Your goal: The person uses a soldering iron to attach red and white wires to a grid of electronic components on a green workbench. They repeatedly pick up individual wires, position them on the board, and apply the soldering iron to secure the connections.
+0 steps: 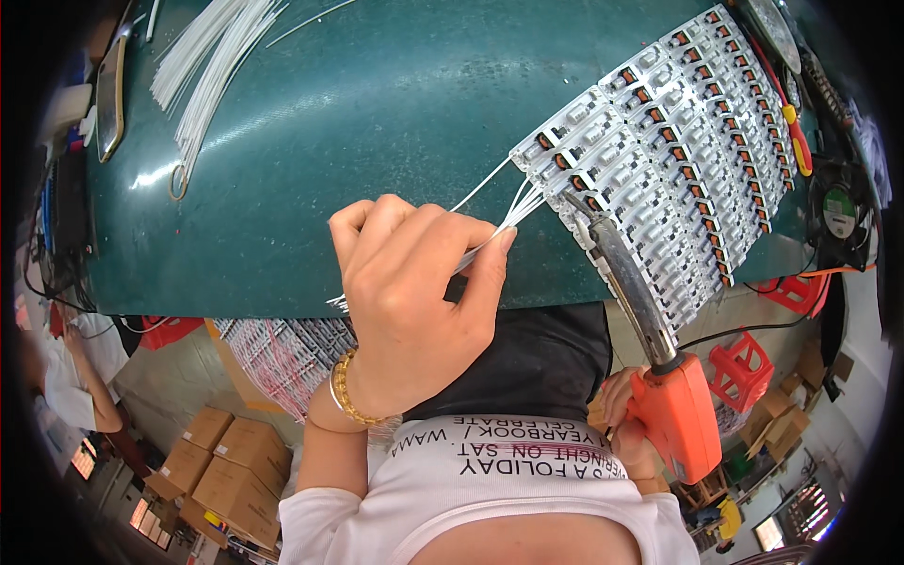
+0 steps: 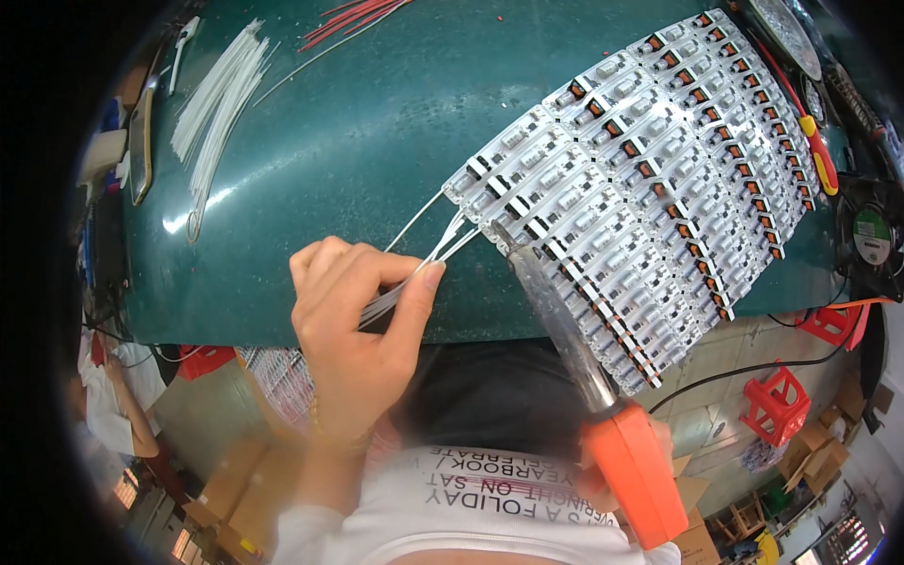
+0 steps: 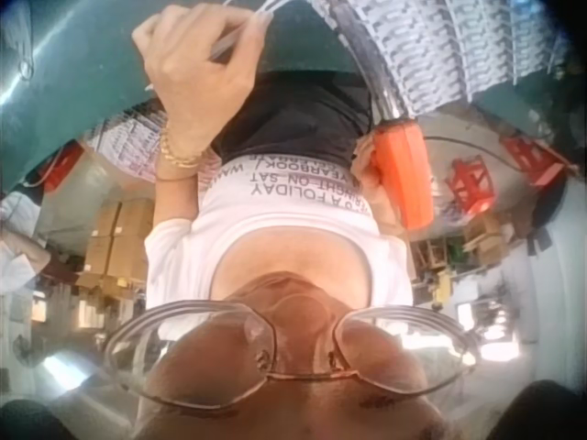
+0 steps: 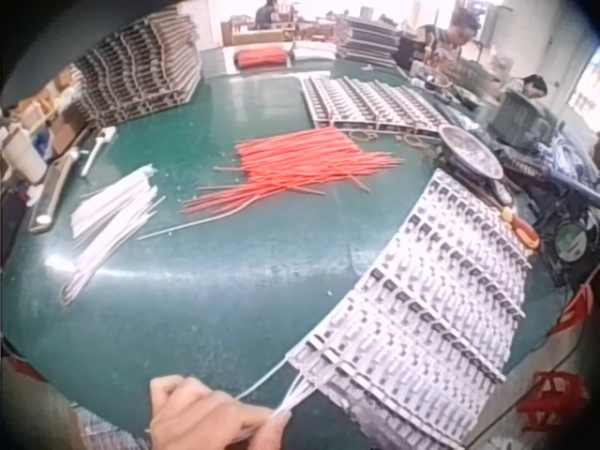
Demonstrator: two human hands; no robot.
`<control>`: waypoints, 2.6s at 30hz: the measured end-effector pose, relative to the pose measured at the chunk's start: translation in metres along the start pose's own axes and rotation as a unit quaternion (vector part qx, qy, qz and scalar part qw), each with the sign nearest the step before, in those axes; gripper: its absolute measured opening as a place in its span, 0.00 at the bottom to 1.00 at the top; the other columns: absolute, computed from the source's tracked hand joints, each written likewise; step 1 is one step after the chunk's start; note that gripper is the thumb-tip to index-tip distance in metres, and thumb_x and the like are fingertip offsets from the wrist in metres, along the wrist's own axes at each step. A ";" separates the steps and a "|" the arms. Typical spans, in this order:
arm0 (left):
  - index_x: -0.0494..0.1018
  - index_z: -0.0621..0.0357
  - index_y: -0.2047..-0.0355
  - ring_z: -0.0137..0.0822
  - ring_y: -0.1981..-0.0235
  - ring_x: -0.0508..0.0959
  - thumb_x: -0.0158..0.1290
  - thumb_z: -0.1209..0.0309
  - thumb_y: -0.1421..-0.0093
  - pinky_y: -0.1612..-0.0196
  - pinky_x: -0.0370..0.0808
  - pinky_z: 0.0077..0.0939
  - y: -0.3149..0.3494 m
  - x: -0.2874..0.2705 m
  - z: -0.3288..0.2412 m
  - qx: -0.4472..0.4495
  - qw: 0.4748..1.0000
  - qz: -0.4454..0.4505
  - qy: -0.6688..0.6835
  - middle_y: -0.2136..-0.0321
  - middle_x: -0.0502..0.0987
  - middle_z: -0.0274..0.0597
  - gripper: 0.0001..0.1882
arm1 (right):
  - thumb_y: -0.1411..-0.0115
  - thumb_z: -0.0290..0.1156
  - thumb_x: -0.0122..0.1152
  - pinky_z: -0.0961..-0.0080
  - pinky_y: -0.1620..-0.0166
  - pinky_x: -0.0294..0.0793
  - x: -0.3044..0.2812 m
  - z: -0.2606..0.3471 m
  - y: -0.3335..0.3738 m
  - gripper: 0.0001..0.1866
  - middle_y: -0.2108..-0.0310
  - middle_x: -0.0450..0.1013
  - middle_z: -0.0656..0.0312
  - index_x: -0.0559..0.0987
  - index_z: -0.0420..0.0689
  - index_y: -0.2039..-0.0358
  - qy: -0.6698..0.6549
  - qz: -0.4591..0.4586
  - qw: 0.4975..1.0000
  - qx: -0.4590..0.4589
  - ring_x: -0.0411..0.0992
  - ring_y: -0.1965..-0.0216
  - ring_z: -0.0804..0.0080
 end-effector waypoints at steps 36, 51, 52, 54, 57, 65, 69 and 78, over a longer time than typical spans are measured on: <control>0.77 0.60 0.76 0.35 0.77 0.71 0.62 0.81 0.53 0.59 0.64 0.33 0.005 0.006 -0.014 0.046 0.998 -0.023 0.021 0.81 0.74 0.36 0.05 | 0.61 0.27 0.56 0.75 0.76 0.69 -0.004 -0.011 0.010 0.02 0.83 0.69 0.63 0.73 0.45 0.86 -0.073 0.016 0.992 0.106 0.69 0.83 0.68; 0.76 0.54 0.78 0.32 0.79 0.67 0.65 0.77 0.52 0.61 0.57 0.32 0.020 0.008 -0.018 0.026 0.998 -0.038 0.034 0.85 0.67 0.28 0.07 | 0.55 0.43 0.56 0.74 0.74 0.67 -0.004 -0.005 0.011 0.16 0.86 0.65 0.67 0.68 0.43 0.73 -0.109 0.031 0.982 0.153 0.66 0.82 0.71; 0.76 0.54 0.78 0.32 0.79 0.67 0.64 0.77 0.52 0.61 0.57 0.32 0.019 0.009 -0.018 0.028 0.998 -0.036 0.034 0.85 0.68 0.29 0.07 | 0.58 0.36 0.56 0.74 0.74 0.67 -0.006 -0.007 0.014 0.10 0.85 0.66 0.66 0.69 0.45 0.80 -0.091 0.038 0.983 0.154 0.67 0.82 0.69; 0.76 0.54 0.78 0.32 0.79 0.67 0.64 0.78 0.53 0.61 0.57 0.33 0.017 0.010 -0.020 0.032 0.998 -0.031 0.034 0.85 0.68 0.29 0.07 | 0.63 0.28 0.56 0.74 0.75 0.66 -0.008 -0.012 0.019 0.04 0.85 0.66 0.65 0.70 0.45 0.86 -0.062 0.049 0.988 0.136 0.68 0.82 0.67; 0.75 0.54 0.78 0.32 0.79 0.66 0.64 0.78 0.53 0.60 0.57 0.33 0.018 0.012 -0.020 0.032 0.999 -0.026 0.033 0.85 0.68 0.29 0.07 | 0.71 0.28 0.56 0.74 0.79 0.61 -0.008 -0.012 0.020 0.06 0.87 0.65 0.65 0.71 0.44 0.87 -0.026 0.033 0.993 0.106 0.65 0.85 0.67; 0.75 0.54 0.79 0.33 0.79 0.67 0.64 0.77 0.53 0.60 0.57 0.33 0.020 0.013 -0.020 0.033 0.998 -0.040 0.018 0.85 0.70 0.30 0.08 | 0.59 0.55 0.56 0.75 0.74 0.63 -0.023 -0.055 0.075 0.25 0.88 0.61 0.68 0.71 0.43 0.77 0.001 -0.064 0.992 0.110 0.62 0.85 0.73; 0.75 0.54 0.79 0.33 0.78 0.67 0.64 0.77 0.53 0.60 0.58 0.33 0.018 0.016 -0.021 0.039 0.998 -0.035 0.024 0.85 0.69 0.30 0.08 | 0.63 0.38 0.57 0.75 0.76 0.67 -0.017 -0.022 0.035 0.12 0.88 0.64 0.65 0.71 0.43 0.83 0.013 -0.017 0.992 0.128 0.67 0.84 0.70; 0.76 0.53 0.78 0.33 0.76 0.68 0.65 0.77 0.55 0.58 0.58 0.33 0.021 0.003 -0.015 0.001 0.995 -0.077 0.060 0.75 0.73 0.31 0.08 | 0.47 0.40 0.55 0.75 0.76 0.69 -0.007 -0.003 0.008 0.19 0.87 0.66 0.65 0.65 0.47 0.90 -0.096 0.033 0.981 0.163 0.68 0.84 0.66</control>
Point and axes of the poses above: each hand's wrist, its own y-axis away from the middle knuckle, its own x-axis out of the palm, z = x × y, the point moved 10 cm from there along -y, towards the middle knuckle
